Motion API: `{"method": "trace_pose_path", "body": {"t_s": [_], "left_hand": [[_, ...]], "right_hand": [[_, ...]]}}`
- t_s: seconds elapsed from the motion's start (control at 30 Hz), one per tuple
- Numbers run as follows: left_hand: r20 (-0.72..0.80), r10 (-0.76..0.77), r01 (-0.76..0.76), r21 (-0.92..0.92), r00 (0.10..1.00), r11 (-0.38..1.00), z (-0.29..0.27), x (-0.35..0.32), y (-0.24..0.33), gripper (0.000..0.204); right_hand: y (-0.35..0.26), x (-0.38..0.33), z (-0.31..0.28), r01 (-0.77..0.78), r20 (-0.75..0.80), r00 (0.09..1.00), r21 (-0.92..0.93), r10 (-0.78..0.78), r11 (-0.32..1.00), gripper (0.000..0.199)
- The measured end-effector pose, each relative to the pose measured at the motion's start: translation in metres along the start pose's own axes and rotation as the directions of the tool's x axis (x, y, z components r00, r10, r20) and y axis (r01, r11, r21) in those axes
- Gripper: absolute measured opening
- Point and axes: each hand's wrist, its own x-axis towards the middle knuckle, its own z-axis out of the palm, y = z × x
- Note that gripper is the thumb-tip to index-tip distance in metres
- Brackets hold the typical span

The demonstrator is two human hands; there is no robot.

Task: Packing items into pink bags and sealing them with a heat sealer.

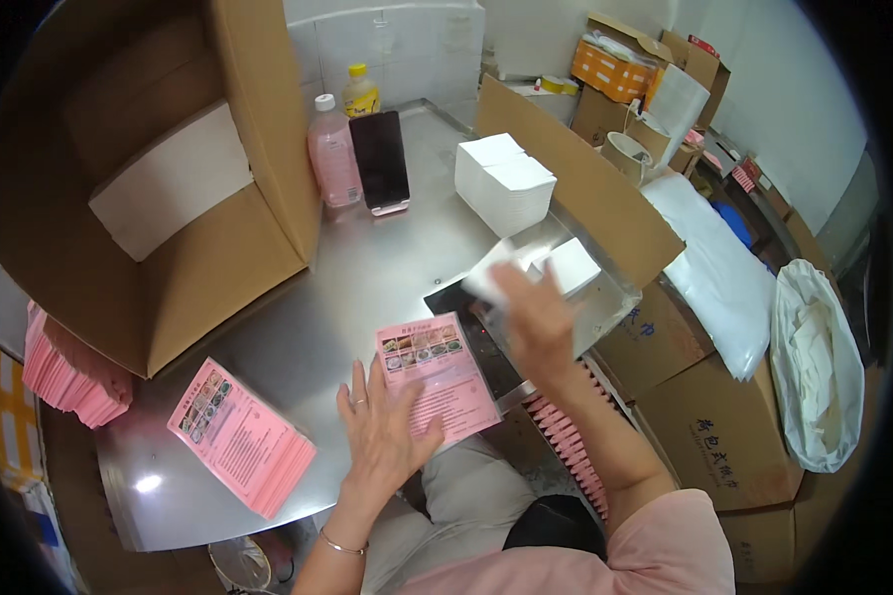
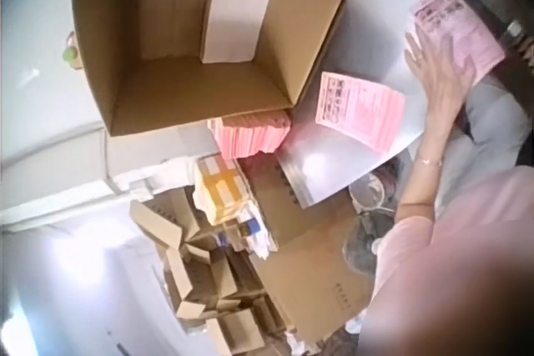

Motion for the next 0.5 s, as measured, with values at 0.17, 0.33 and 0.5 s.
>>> {"method": "trace_pose_path", "body": {"t_s": [0.17, 0.33, 0.5], "left_hand": [[0.081, -0.032, 0.026, 0.078, 0.996, 0.997, -0.008, -0.001, -0.009, 0.084], [-0.009, -0.139, 0.139, 0.089, 0.990, 0.986, 0.008, 0.014, 0.015, 0.090], [-0.093, -0.097, 0.118, 0.257, 0.991, 0.959, 0.001, 0.014, -0.001, 0.077]], "right_hand": [[-0.079, -0.078, 0.005, 0.424, 0.234, 0.842, 0.268, -0.486, 0.865, 0.034], [-0.065, -0.006, 0.052, 0.252, 0.659, 0.749, -0.198, -0.061, 0.947, 0.034], [-0.050, -0.045, 0.043, 0.228, 0.286, 0.918, 0.187, -0.275, 0.955, 0.039]]}}
